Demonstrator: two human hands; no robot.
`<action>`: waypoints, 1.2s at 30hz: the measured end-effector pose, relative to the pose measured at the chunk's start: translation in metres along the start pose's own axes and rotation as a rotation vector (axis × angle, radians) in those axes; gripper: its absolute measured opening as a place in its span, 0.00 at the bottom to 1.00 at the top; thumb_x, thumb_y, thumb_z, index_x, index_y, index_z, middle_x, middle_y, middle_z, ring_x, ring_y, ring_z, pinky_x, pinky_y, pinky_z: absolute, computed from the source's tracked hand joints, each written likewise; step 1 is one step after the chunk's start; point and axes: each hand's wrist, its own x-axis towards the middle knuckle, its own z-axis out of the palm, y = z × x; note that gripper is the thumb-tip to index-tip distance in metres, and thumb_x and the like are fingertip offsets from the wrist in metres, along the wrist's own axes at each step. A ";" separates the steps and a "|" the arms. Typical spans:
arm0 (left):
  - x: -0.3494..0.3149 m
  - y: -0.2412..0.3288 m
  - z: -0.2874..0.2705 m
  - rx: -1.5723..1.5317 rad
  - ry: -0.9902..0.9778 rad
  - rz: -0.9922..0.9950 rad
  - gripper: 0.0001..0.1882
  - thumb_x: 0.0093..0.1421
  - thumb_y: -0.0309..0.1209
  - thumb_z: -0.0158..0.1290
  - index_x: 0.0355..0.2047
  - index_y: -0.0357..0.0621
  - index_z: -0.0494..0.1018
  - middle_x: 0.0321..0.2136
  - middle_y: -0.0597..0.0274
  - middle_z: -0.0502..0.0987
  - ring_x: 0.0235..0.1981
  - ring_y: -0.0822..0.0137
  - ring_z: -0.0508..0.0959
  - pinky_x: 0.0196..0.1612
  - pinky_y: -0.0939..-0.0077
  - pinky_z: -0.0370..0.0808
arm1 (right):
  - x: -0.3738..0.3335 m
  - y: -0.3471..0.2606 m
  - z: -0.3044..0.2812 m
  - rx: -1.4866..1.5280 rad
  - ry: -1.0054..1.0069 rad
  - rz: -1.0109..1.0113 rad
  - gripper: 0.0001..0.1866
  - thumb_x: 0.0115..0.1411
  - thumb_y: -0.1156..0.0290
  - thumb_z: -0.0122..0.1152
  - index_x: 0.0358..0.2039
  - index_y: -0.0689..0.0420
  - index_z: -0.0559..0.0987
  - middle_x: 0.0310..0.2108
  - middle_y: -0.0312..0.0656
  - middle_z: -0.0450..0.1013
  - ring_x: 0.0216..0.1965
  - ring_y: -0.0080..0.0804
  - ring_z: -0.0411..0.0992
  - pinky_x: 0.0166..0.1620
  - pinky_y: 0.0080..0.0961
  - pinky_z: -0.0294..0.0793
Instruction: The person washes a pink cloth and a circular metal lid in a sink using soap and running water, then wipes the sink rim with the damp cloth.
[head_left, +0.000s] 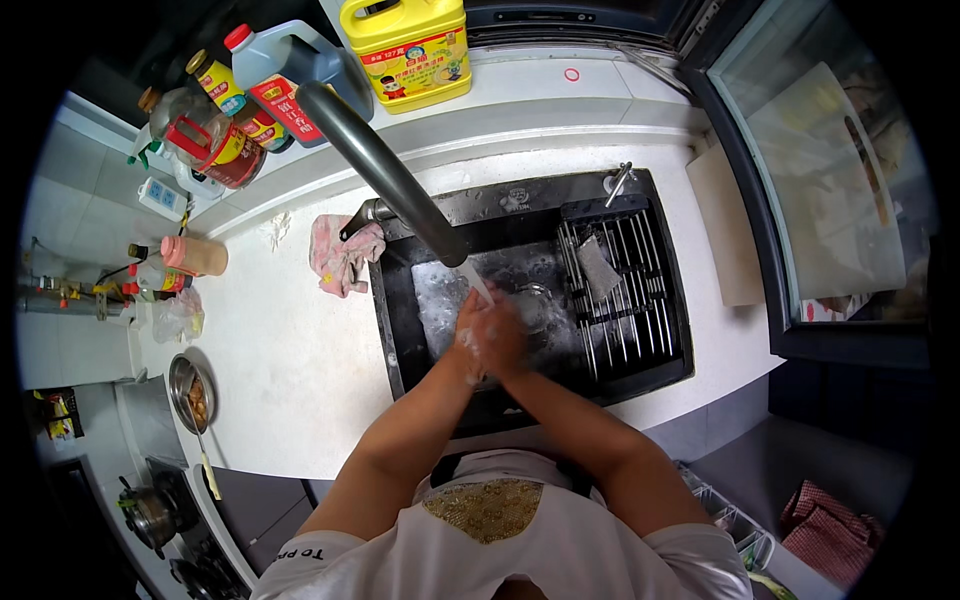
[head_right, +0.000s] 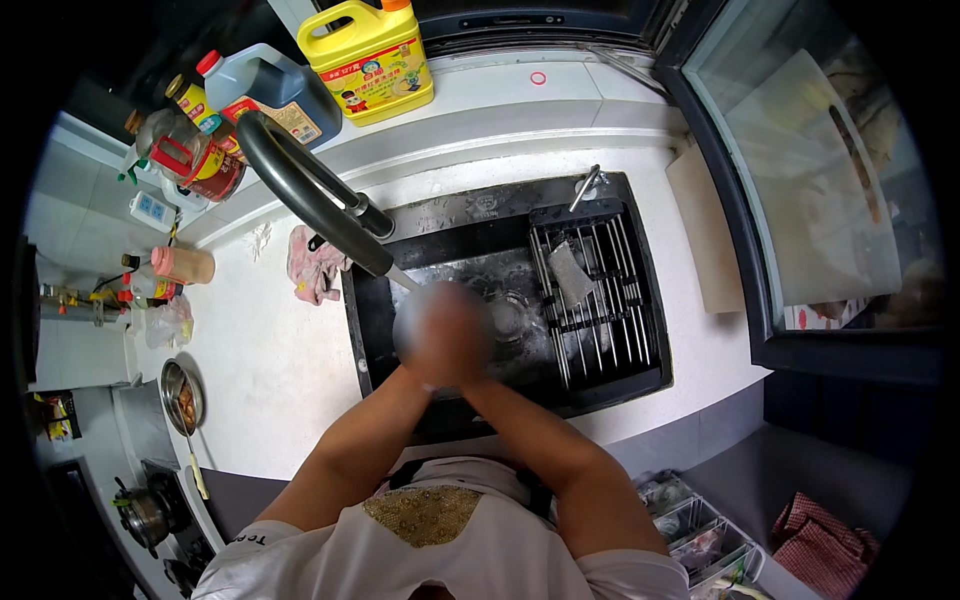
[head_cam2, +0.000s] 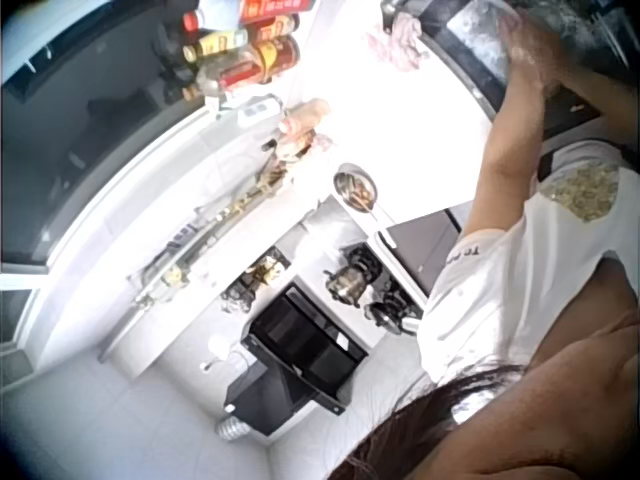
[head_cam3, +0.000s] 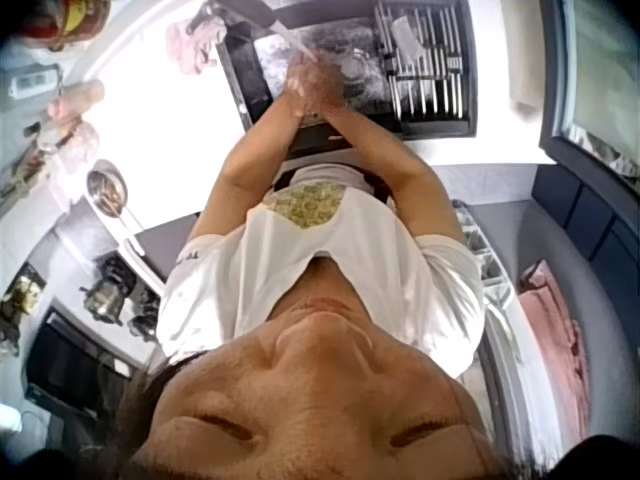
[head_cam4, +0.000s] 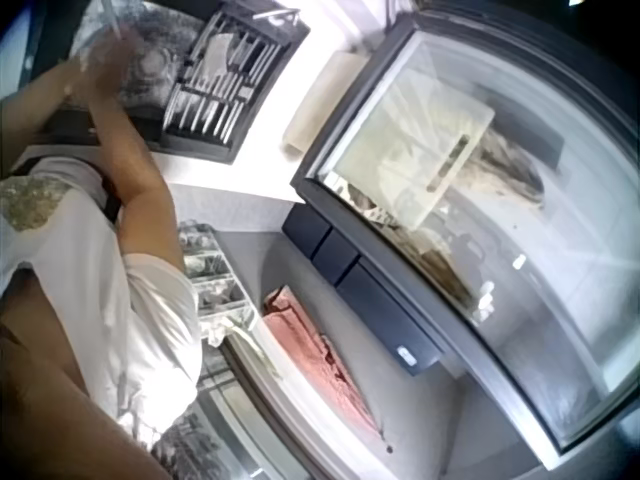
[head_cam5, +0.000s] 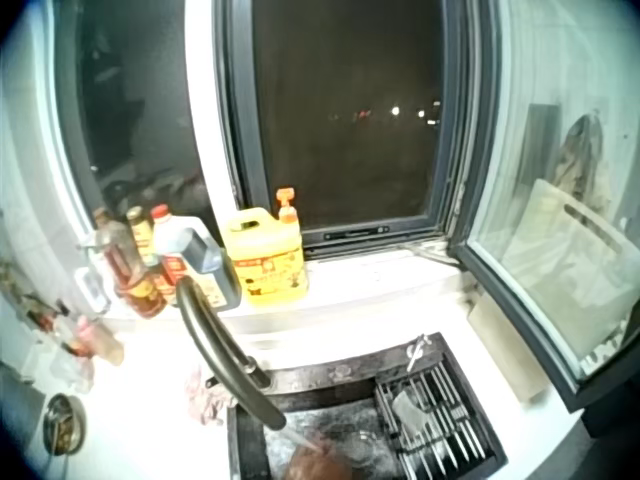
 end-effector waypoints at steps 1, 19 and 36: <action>0.001 -0.001 0.001 0.025 0.053 0.007 0.13 0.60 0.37 0.41 0.39 0.45 0.69 0.33 0.62 0.71 0.36 0.66 0.72 0.41 0.73 0.70 | 0.006 -0.010 -0.007 -0.020 -0.018 0.003 0.10 0.53 0.68 0.52 0.21 0.61 0.69 0.26 0.49 0.65 0.31 0.48 0.64 0.35 0.41 0.62; 0.003 0.012 -0.011 -0.079 0.222 -0.219 0.10 0.57 0.38 0.47 0.33 0.46 0.71 0.27 0.62 0.74 0.32 0.63 0.74 0.38 0.68 0.73 | -0.022 0.026 0.009 -0.145 -0.169 0.226 0.14 0.50 0.61 0.58 0.23 0.59 0.70 0.27 0.45 0.67 0.34 0.42 0.66 0.35 0.37 0.65; 0.102 0.009 0.013 1.656 0.202 -0.220 0.12 0.61 0.38 0.41 0.36 0.43 0.67 0.35 0.55 0.72 0.36 0.59 0.73 0.45 0.66 0.71 | 0.041 0.086 -0.029 0.432 -0.144 0.721 0.15 0.47 0.72 0.64 0.36 0.60 0.73 0.33 0.37 0.72 0.34 0.23 0.70 0.36 0.18 0.70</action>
